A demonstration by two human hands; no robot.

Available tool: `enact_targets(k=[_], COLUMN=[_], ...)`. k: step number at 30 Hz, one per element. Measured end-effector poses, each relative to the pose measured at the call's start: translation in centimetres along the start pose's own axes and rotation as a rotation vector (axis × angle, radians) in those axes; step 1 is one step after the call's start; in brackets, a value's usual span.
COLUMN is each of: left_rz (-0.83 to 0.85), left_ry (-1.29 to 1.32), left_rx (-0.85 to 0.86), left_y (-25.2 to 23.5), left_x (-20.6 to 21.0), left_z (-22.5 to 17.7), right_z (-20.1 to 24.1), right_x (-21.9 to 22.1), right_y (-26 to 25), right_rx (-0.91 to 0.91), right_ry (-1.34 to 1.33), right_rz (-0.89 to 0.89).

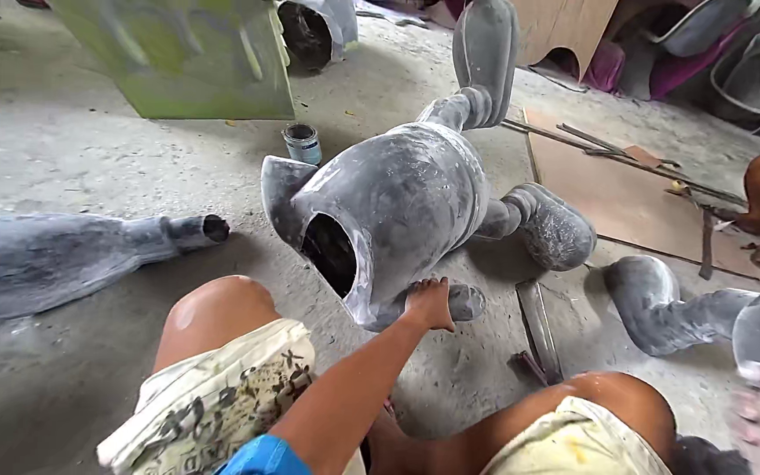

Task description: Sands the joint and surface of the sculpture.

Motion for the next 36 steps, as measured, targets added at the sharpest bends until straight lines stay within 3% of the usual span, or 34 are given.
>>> enact_targets(k=[3,6,11,15,19,22,23,24,26,28,30,32,36], left_rz=[-0.009,-0.056,-0.07,0.052,-0.068,0.086,0.063,-0.091,-0.647,-0.968,-1.03,-0.973,-0.98], left_ry=[0.044,0.074,0.14,0.175,0.163,0.266,0.307,0.33,0.316,0.238,0.131,0.045,-0.006], left_rx=[-0.014,0.042,0.166,0.192,0.261,0.21,0.191,0.175,0.125,0.08,-0.009,-0.092,-0.151], left_y=[1.2,2.9,6.9,8.6,9.8,11.4,12.1,13.0,14.6,14.8,13.3,11.1,9.4], left_x=[2.0,5.0,9.6,9.9,9.9,7.2,5.4,3.3,-1.4,-5.5,-8.0,-8.6,-7.5], left_z=[-1.1,-1.6,0.1,0.5,1.2,1.8,1.9,2.1,3.7,6.9,10.3,12.5,13.1], right_z=[-4.6,-10.5,-18.4,-21.5,-22.4,-22.3,-22.2,-22.2,-22.3,-22.2,-22.1,-22.2,-24.5], right_x=[6.3,11.2,17.7,21.6,24.1,25.0,25.2,25.3,25.7,25.8,25.7,26.3,28.5], right_y=[-0.8,-0.9,-0.1,0.4,1.9,2.2,2.1,1.9,1.5,1.6,1.7,1.2,-0.1], right_rx=[0.192,0.307,0.365,0.256,0.322,0.331,0.343,0.357,0.375,0.396,0.38,0.364,0.417], right_ry=[0.194,0.355,0.644,0.979,1.333,1.397,1.402,1.402,1.388,1.415,1.43,1.442,1.375], right_rz=[0.104,0.319,0.591,0.735,0.866,0.878,0.903,0.941,1.018,1.101,1.192,1.262,1.316])
Point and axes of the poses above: each hand's wrist, its own y-axis away from the middle knuckle, its own x-axis out of the palm, z = x × y, the point moved 4 cm from there along -y, towards the middle knuckle, and after that the axes turned 15 degrees about -y, right-handed, at the moved point
